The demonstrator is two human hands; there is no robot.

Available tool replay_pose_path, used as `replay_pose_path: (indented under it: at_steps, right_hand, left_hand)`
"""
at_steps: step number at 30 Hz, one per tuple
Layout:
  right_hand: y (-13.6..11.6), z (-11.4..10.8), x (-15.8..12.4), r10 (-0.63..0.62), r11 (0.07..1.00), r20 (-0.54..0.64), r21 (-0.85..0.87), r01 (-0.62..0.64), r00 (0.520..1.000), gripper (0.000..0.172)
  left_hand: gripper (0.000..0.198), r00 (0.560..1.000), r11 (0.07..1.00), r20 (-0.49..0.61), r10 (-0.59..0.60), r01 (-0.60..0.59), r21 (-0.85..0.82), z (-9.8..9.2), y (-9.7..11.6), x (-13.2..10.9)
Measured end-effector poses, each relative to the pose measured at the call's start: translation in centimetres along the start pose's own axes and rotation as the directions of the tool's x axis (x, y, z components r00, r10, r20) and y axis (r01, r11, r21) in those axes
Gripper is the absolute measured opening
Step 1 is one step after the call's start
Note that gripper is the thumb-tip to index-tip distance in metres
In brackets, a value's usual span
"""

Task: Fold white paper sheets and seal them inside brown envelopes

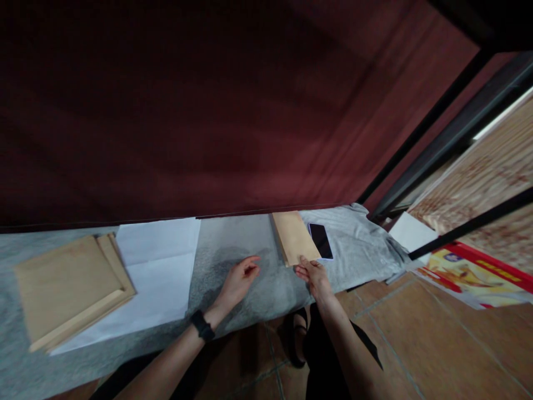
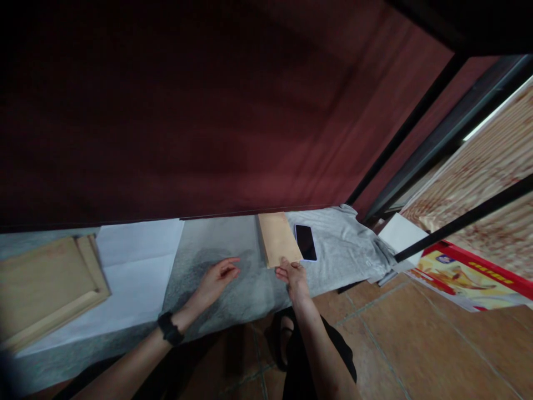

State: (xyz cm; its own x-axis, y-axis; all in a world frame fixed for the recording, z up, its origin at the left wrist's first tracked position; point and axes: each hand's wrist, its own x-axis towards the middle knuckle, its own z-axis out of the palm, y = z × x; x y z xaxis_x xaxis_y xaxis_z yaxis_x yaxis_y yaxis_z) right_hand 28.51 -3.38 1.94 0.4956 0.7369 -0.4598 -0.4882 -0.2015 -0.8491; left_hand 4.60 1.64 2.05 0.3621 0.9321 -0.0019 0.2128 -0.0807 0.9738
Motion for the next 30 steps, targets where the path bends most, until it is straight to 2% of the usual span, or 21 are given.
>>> replay_pose_path:
  at_steps: [6, 13, 24, 30]
  right_hand:
    - [0.1, 0.0, 0.2, 0.018, 1.0, 0.001, -0.024, -0.018, 1.0, 0.031]
    - [-0.1, 0.0, 0.1, 0.045, 0.996, 0.064, -0.082, -0.039, 0.997, 0.025]
    - [-0.3, -0.1, 0.1, 0.058, 0.992, 0.095, -0.12, -0.047, 0.994, 0.025]
    - [-0.4, -0.2, 0.2, 0.1, 0.985, 0.064, -0.149, -0.089, 0.993, 0.021]
  left_hand:
    - [0.033, 1.0, 0.997, 0.003, 0.005, -0.005, 0.08, 0.1, 0.1, -0.3]
    - [0.027, 0.999, 0.989, 0.037, 0.018, -0.024, 0.149, 0.4, 0.3, -0.7]
    - [0.025, 0.995, 0.97, 0.075, 0.07, -0.085, 0.23, 1.0, 0.6, -1.5]
    - [0.029, 0.99, 0.95, 0.108, 0.087, -0.115, 0.291, 1.1, 1.4, -1.9]
